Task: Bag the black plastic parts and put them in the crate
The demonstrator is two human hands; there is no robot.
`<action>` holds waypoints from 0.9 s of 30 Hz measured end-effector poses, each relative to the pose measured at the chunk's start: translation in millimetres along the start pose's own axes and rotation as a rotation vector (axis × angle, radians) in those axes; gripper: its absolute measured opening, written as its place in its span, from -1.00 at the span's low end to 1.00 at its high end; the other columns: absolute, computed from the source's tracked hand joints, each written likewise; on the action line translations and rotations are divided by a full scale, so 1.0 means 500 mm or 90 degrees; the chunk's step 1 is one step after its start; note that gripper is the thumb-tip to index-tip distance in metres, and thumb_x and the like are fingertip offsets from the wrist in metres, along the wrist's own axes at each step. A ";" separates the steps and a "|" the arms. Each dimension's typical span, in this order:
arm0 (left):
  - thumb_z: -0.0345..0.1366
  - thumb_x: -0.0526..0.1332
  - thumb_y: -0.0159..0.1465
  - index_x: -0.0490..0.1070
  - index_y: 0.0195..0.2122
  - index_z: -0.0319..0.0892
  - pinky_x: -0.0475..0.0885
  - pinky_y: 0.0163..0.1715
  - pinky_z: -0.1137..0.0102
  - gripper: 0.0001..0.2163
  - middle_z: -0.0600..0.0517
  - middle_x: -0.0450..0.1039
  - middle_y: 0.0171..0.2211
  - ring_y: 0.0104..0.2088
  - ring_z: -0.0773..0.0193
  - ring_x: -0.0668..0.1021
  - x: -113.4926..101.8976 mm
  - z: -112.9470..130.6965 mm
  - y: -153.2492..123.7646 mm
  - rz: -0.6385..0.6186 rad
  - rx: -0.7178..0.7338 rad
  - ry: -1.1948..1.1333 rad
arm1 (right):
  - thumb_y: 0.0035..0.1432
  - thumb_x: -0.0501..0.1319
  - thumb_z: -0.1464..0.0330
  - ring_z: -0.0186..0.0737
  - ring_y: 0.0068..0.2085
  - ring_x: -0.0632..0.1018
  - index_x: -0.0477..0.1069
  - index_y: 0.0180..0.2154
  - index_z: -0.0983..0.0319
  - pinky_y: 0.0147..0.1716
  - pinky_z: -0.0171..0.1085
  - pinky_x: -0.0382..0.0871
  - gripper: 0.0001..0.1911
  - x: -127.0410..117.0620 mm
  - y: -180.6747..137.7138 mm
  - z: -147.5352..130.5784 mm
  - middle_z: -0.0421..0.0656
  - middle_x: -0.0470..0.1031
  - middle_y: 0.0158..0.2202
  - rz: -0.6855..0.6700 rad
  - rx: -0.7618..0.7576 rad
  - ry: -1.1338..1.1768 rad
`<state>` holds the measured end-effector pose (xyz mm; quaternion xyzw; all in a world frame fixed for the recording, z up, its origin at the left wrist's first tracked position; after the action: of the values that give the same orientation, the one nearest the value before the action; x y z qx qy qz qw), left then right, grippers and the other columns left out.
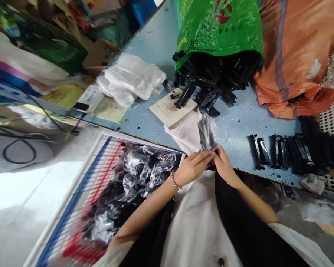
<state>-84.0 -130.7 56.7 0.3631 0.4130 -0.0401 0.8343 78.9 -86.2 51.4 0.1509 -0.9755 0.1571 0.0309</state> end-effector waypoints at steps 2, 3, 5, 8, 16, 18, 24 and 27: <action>-0.45 0.13 0.38 0.26 0.26 -0.14 0.57 -0.01 0.38 -0.58 -0.09 0.56 -0.03 -0.07 0.26 0.64 -0.013 0.000 -0.019 0.021 -0.034 0.028 | 0.17 0.29 0.20 -0.25 -0.24 0.47 0.36 0.02 0.12 -0.16 -0.23 0.42 -0.61 0.002 -0.006 -0.005 -0.21 0.44 -0.21 -0.114 -0.005 -0.063; -0.47 0.14 0.37 0.31 0.22 -0.12 0.57 -0.02 0.42 -0.61 -0.06 0.58 -0.07 -0.09 0.28 0.65 -0.024 0.001 -0.029 0.020 -0.046 0.038 | 0.16 0.31 0.19 -0.24 -0.22 0.48 0.36 0.05 0.13 -0.14 -0.21 0.44 -0.57 0.006 -0.008 -0.008 -0.20 0.45 -0.18 -0.180 0.012 -0.061; -0.41 0.21 0.36 0.34 0.19 -0.12 0.58 -0.04 0.42 -0.62 -0.05 0.59 -0.09 -0.09 0.25 0.65 -0.051 0.007 -0.045 -0.007 -0.064 0.063 | 0.18 0.30 0.16 -0.24 -0.23 0.50 0.37 0.03 0.15 -0.15 -0.21 0.46 -0.58 0.022 -0.012 -0.011 -0.19 0.47 -0.19 -0.270 0.056 -0.017; -0.29 0.26 0.34 0.26 0.28 -0.14 0.59 -0.03 0.33 -0.51 -0.13 0.56 0.01 -0.02 0.13 0.64 -0.093 0.012 -0.060 -0.049 -0.110 0.110 | 0.20 0.28 0.15 -0.22 -0.14 0.50 0.40 0.01 0.18 -0.07 -0.20 0.45 -0.61 0.057 -0.011 -0.010 -0.18 0.48 -0.16 -0.310 0.072 0.057; -0.41 0.22 0.34 0.18 0.34 -0.12 0.55 0.08 0.26 -0.46 -0.18 0.45 0.18 0.12 0.08 0.57 -0.118 0.002 -0.106 -0.017 -0.121 0.154 | 0.21 0.29 0.07 -0.10 0.19 0.32 0.41 0.12 0.11 0.26 -0.03 0.21 -0.50 0.093 0.006 0.017 -0.09 0.34 0.07 -0.353 0.038 -0.023; -0.44 0.25 0.31 0.35 0.22 -0.11 0.55 0.07 0.26 -0.56 -0.14 0.52 0.11 0.06 0.11 0.61 -0.115 0.002 -0.121 0.038 -0.155 0.153 | 0.25 0.25 0.04 -0.09 0.19 0.31 0.39 0.16 0.08 0.25 -0.02 0.21 -0.49 0.099 0.006 0.017 -0.09 0.35 0.05 -0.357 0.025 -0.040; -0.24 0.34 0.22 0.56 -0.27 -0.15 0.64 -0.28 0.26 -0.88 0.01 0.63 -0.19 -0.31 0.20 0.65 -0.192 -0.032 -0.179 0.294 -0.622 -0.015 | 0.26 0.24 0.07 -0.18 0.06 0.46 0.37 0.20 0.08 0.09 -0.14 0.38 -0.47 0.082 -0.008 -0.016 -0.10 0.41 0.03 -0.449 0.007 -0.084; -0.17 0.43 0.09 0.58 -0.23 -0.10 0.60 -0.46 0.30 -0.76 0.07 0.64 -0.22 -0.45 0.25 0.60 -0.302 -0.088 -0.259 0.430 -0.801 -0.033 | 0.30 0.18 0.15 -0.18 0.01 0.53 0.46 0.07 0.12 0.06 -0.14 0.41 -0.63 -0.013 -0.018 -0.046 -0.09 0.48 0.02 -0.298 0.012 -0.174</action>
<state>-259.7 -232.9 73.5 -0.0799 0.2027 0.4575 0.8621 88.3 -85.4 75.1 0.3923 -0.9077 0.1331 -0.0670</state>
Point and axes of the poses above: each hand's wrist, its own y-axis towards the middle knuckle, its own x-axis out of the palm, z = x × y, the point moved 1 cm from there along y, towards the middle knuckle
